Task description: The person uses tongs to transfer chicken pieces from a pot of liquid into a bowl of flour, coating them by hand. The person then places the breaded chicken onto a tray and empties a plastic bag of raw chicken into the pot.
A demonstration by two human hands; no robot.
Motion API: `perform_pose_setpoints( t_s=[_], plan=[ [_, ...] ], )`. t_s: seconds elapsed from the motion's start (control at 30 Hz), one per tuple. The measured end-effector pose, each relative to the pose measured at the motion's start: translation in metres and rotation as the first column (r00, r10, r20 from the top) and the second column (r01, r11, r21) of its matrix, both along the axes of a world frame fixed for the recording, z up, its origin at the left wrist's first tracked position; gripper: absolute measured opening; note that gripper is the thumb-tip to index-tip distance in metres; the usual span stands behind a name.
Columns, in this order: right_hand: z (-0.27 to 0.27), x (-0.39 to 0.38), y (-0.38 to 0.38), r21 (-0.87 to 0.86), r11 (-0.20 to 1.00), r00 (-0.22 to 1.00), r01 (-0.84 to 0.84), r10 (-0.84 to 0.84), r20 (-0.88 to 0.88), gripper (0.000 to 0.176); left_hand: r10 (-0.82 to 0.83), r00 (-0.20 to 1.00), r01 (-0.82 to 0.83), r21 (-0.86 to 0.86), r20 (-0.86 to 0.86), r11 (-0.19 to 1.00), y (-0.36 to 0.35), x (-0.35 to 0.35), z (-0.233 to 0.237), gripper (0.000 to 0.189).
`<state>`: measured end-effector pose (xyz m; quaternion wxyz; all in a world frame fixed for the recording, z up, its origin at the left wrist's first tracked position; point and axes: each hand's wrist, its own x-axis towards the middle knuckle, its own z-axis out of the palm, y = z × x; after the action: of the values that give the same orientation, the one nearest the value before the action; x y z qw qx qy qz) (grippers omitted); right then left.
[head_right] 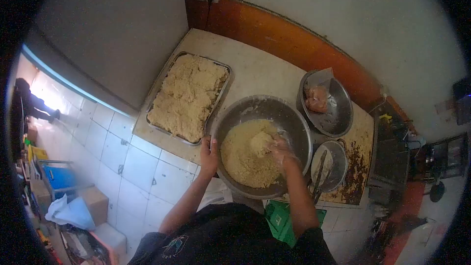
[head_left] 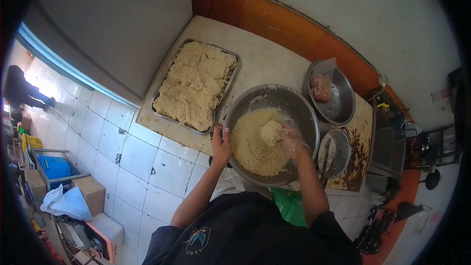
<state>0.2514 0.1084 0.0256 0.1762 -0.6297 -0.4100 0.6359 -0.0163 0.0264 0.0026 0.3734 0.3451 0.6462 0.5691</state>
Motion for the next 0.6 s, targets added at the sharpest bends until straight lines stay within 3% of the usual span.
perform_pose_setpoints(
  t_s=[0.07,0.13,0.17,0.2,0.23,0.37,0.43,0.5,0.53,0.6],
  plan=[
    [0.046,-0.008,-0.005,0.048,0.999,0.998,-0.023,0.026,-0.063,0.053,-0.004,1.0,0.004,0.029,-0.008,1.0,0.003,0.0,-0.007,0.022],
    [0.106,-0.031,-0.013,0.168,0.979,0.989,0.112,-0.127,0.081,0.052,0.002,1.0,-0.003,0.008,0.013,1.0,0.004,0.001,-0.004,0.022],
    [0.087,-0.026,-0.008,0.175,0.978,0.988,0.114,-0.13,0.086,0.052,0.015,1.0,-0.015,-0.015,0.024,1.0,0.005,0.001,-0.005,0.021],
    [0.049,-0.018,-0.002,0.329,0.929,0.88,-0.171,-0.006,0.476,0.052,0.008,1.0,-0.008,-0.01,0.028,1.0,0.005,0.0,-0.006,0.021],
    [0.027,-0.014,-0.001,0.338,0.815,0.606,-0.471,0.021,0.795,0.053,-0.055,0.998,0.057,-0.051,0.044,0.997,0.005,-0.002,-0.012,0.023],
    [0.038,-0.031,-0.003,0.372,0.743,0.591,-0.556,0.039,0.806,0.054,-0.125,0.988,0.127,-0.026,0.09,0.991,0.006,-0.015,-0.002,0.024],
    [0.073,-0.031,-0.006,0.422,0.816,0.732,-0.394,0.001,0.681,0.049,-0.112,0.988,0.116,-0.026,0.106,0.993,0.005,-0.02,-0.007,0.027],
    [-0.004,0.022,0.0,0.511,0.791,0.776,-0.336,-0.075,0.627,0.045,-0.079,0.99,0.082,-0.023,0.114,0.996,0.003,-0.027,-0.008,0.03],
    [-0.037,0.031,-0.001,0.584,0.768,0.811,-0.263,-0.153,0.565,0.041,-0.135,0.971,0.154,-0.086,0.198,0.984,-0.004,-0.032,-0.006,0.033],
    [0.017,-0.005,-0.008,0.549,0.798,0.848,-0.249,-0.094,0.522,0.039,-0.245,0.917,0.302,-0.147,0.315,0.942,-0.015,-0.05,-0.009,0.037]
  ],
)
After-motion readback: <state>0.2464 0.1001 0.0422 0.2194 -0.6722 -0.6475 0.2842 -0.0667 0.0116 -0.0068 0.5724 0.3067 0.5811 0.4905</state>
